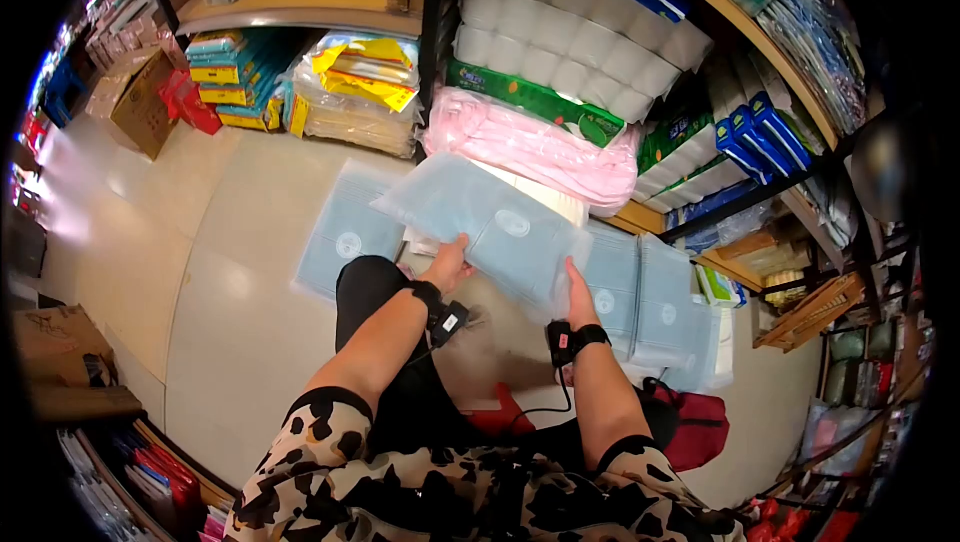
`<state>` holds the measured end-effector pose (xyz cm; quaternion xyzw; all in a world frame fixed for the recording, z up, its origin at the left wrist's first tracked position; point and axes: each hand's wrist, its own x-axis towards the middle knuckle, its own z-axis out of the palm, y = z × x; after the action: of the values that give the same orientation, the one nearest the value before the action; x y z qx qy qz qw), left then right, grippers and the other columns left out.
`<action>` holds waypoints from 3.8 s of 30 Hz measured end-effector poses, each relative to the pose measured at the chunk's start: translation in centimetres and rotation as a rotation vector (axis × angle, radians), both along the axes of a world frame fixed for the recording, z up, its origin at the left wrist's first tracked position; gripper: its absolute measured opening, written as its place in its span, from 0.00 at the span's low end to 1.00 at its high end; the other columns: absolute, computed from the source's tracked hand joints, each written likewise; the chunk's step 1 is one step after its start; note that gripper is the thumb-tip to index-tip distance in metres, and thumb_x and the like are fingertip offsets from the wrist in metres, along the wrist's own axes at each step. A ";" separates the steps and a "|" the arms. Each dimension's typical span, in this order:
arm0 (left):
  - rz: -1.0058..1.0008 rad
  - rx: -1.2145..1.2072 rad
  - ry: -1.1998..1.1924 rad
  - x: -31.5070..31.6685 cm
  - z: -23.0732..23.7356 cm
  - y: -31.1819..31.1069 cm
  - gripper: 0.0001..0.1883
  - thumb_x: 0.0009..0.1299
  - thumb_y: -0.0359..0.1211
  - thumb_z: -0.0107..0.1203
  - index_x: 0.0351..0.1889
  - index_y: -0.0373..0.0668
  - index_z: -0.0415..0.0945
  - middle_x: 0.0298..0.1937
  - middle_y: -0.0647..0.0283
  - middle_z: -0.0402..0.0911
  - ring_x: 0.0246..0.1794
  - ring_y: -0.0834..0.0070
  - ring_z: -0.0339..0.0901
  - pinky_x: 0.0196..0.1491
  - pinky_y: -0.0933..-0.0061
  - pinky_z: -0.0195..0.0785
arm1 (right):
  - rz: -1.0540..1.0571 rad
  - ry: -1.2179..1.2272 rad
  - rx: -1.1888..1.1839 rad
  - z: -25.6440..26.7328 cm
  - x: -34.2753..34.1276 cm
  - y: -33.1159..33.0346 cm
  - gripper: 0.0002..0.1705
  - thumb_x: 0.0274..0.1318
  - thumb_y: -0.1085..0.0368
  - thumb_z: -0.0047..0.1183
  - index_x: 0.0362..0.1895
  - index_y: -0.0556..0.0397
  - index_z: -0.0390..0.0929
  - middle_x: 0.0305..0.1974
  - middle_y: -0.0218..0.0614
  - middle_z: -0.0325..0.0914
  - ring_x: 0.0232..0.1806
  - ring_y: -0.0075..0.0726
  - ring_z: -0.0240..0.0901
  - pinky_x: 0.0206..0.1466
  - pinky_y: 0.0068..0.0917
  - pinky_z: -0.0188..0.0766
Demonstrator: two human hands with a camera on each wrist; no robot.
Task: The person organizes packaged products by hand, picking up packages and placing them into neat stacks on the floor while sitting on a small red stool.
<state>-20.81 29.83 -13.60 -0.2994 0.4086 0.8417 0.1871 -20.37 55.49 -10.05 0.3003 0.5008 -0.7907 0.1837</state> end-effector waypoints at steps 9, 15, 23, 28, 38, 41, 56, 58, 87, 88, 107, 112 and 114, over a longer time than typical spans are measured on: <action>-0.221 0.054 0.002 -1.0 0.4 2.0 0.26 0.72 0.45 0.43 0.60 0.37 0.56 0.54 0.56 0.66 0.49 0.63 0.71 0.53 0.63 0.68 | 0.012 0.309 0.315 -3.9 -8.0 3.8 0.22 0.44 0.70 0.55 0.48 0.58 0.72 0.39 0.36 0.75 0.38 0.34 0.70 0.44 0.29 0.65; -0.433 -0.231 -0.200 -1.6 -1.3 2.2 0.33 0.66 0.52 0.50 0.57 0.36 0.59 0.48 0.54 0.69 0.43 0.66 0.73 0.44 0.68 0.71 | 0.097 0.246 0.484 -8.3 -11.0 7.9 0.23 0.46 0.70 0.50 0.50 0.61 0.68 0.39 0.37 0.73 0.39 0.32 0.69 0.44 0.28 0.66; -0.267 -1.507 0.297 -5.4 0.7 -4.6 0.27 0.58 0.41 0.59 0.51 0.36 0.65 0.43 0.48 0.74 0.43 0.64 0.74 0.44 0.67 0.67 | 0.067 0.128 0.486 -10.4 -8.7 8.7 0.20 0.58 0.59 0.46 0.50 0.58 0.68 0.37 0.35 0.72 0.36 0.30 0.67 0.41 0.29 0.66; -0.558 -1.063 -0.096 -10.1 0.9 -8.6 0.56 0.47 0.54 0.66 0.62 0.23 0.48 0.59 0.42 0.65 0.60 0.58 0.64 0.60 0.68 0.59 | 0.177 0.233 0.674 -11.1 -8.5 8.9 0.14 0.59 0.59 0.43 0.40 0.57 0.70 0.32 0.31 0.68 0.33 0.25 0.60 0.38 0.25 0.61; -0.786 -1.134 0.092 -15.6 -7.2 -8.3 0.59 0.50 0.60 0.61 0.64 0.24 0.44 0.63 0.38 0.58 0.64 0.53 0.60 0.63 0.67 0.56 | 0.138 0.260 0.878 -16.0 -13.2 9.2 0.15 0.61 0.60 0.41 0.33 0.63 0.70 0.28 0.39 0.69 0.33 0.34 0.65 0.40 0.32 0.63; -0.868 -1.194 0.045 -16.4 -5.6 -7.0 0.60 0.50 0.61 0.60 0.65 0.24 0.42 0.63 0.34 0.57 0.64 0.52 0.59 0.64 0.68 0.54 | 0.330 0.209 0.953 -15.6 -14.8 9.9 0.15 0.62 0.58 0.41 0.34 0.59 0.70 0.30 0.39 0.72 0.34 0.37 0.66 0.37 0.36 0.64; -0.582 -0.625 -0.119 -12.6 -2.3 -6.9 0.51 0.55 0.60 0.57 0.68 0.45 0.41 0.64 0.53 0.58 0.61 0.58 0.61 0.46 0.50 0.69 | 0.021 0.037 -0.141 -13.8 -10.1 7.6 0.36 0.57 0.39 0.44 0.59 0.51 0.60 0.49 0.41 0.70 0.45 0.45 0.71 0.44 0.42 0.72; -0.580 -0.660 -0.129 -12.8 -2.4 -6.5 0.50 0.56 0.60 0.57 0.67 0.45 0.43 0.63 0.54 0.59 0.61 0.60 0.61 0.46 0.51 0.70 | 0.028 -0.039 -0.169 -13.3 -10.2 7.7 0.35 0.57 0.41 0.46 0.58 0.53 0.61 0.49 0.41 0.70 0.45 0.43 0.71 0.42 0.40 0.73; -0.745 -0.105 0.079 -8.1 10.0 20.3 0.25 0.68 0.41 0.50 0.60 0.42 0.60 0.54 0.57 0.70 0.53 0.68 0.69 0.53 0.67 0.64 | -0.845 -0.686 0.812 -21.6 4.9 36.7 0.47 0.43 0.45 0.60 0.58 0.65 0.58 0.56 0.58 0.63 0.56 0.59 0.63 0.57 0.51 0.61; -0.759 -0.074 0.017 -8.0 8.4 20.5 0.24 0.68 0.41 0.49 0.60 0.41 0.61 0.53 0.58 0.71 0.52 0.68 0.70 0.53 0.67 0.64 | -0.870 -0.679 0.796 -24.3 5.9 38.7 0.45 0.44 0.45 0.61 0.57 0.64 0.60 0.55 0.54 0.65 0.54 0.57 0.64 0.54 0.57 0.61; -0.952 -0.210 -0.039 -9.6 4.5 22.1 0.18 0.70 0.38 0.47 0.55 0.42 0.66 0.48 0.61 0.74 0.47 0.75 0.72 0.50 0.75 0.65 | -0.814 -0.331 0.477 -20.7 3.5 41.2 0.23 0.42 0.64 0.57 0.46 0.50 0.67 0.32 0.33 0.68 0.32 0.38 0.66 0.34 0.35 0.69; -0.934 -0.198 0.013 -9.8 4.2 20.4 0.18 0.70 0.38 0.46 0.55 0.40 0.65 0.47 0.61 0.74 0.47 0.75 0.72 0.49 0.75 0.65 | -0.898 0.082 0.562 -15.8 2.5 44.5 0.09 0.41 0.78 0.46 0.29 0.52 0.68 0.23 0.29 0.68 0.23 0.28 0.64 0.26 0.23 0.62; -0.922 -0.192 0.024 -9.8 4.6 20.1 0.18 0.70 0.38 0.46 0.55 0.40 0.65 0.46 0.60 0.74 0.46 0.75 0.72 0.49 0.75 0.65 | -0.897 0.258 0.551 -10.5 1.2 44.1 0.08 0.43 0.80 0.44 0.27 0.53 0.68 0.23 0.29 0.69 0.23 0.26 0.64 0.26 0.22 0.61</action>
<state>-30.66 49.95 -8.96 -0.0927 0.5772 0.6325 0.5081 -19.17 99.55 -20.57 0.4222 0.5308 -0.6614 -0.3202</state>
